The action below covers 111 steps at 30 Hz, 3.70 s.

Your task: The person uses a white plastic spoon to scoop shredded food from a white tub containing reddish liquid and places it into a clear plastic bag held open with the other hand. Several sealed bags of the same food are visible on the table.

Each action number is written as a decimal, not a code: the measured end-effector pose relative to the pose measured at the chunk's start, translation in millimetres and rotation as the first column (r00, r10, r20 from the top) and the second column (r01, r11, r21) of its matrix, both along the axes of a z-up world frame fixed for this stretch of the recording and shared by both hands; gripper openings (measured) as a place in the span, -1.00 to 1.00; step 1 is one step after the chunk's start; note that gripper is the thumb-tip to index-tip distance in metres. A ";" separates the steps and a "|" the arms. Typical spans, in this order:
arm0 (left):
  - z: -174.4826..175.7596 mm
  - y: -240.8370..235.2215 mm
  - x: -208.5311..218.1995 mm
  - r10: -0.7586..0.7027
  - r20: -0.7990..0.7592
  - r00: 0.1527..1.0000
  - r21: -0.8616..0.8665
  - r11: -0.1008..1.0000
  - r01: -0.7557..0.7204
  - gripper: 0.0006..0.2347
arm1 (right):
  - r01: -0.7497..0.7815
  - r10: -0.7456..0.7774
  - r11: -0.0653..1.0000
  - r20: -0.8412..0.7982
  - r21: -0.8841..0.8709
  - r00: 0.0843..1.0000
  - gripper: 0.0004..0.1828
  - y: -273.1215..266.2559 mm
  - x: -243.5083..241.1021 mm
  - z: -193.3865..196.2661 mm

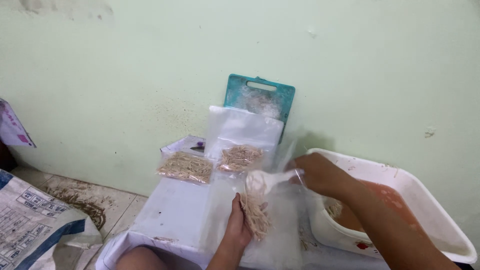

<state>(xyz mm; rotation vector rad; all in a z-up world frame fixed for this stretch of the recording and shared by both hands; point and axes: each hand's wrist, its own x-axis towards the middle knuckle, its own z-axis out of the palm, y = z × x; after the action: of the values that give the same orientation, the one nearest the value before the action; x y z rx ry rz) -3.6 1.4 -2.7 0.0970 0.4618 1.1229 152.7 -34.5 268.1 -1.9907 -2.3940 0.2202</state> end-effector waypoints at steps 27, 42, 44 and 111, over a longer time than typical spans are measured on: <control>-11.0 4.1 1.3 0.049 0.080 0.996 0.047 0.998 -0.053 -0.42 | 0.062 -0.055 0.988 0.053 -0.142 0.997 -0.62 27.3 -23.3 10.0; -16.3 6.6 0.5 -0.016 0.099 0.995 0.055 0.998 0.010 -0.37 | -0.146 0.144 0.979 -0.029 -0.144 0.989 -0.52 64.1 6.0 -18.5; -16.2 5.5 2.1 0.019 0.118 0.993 0.061 0.998 -0.026 -0.42 | -0.081 0.082 0.972 -0.005 -0.223 0.997 -0.67 52.9 -0.4 3.5; -162.6 97.9 -14.0 0.003 -0.209 0.978 -0.008 1.000 -0.005 -0.32 | 0.779 -0.746 0.610 -0.228 0.145 0.626 -0.61 55.8 363.3 -172.6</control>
<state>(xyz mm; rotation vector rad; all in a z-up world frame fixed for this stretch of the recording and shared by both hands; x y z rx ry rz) -17.6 99.3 -165.3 0.2082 0.6541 1.1196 516.0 21.3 95.5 -2.5338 -1.1983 0.0456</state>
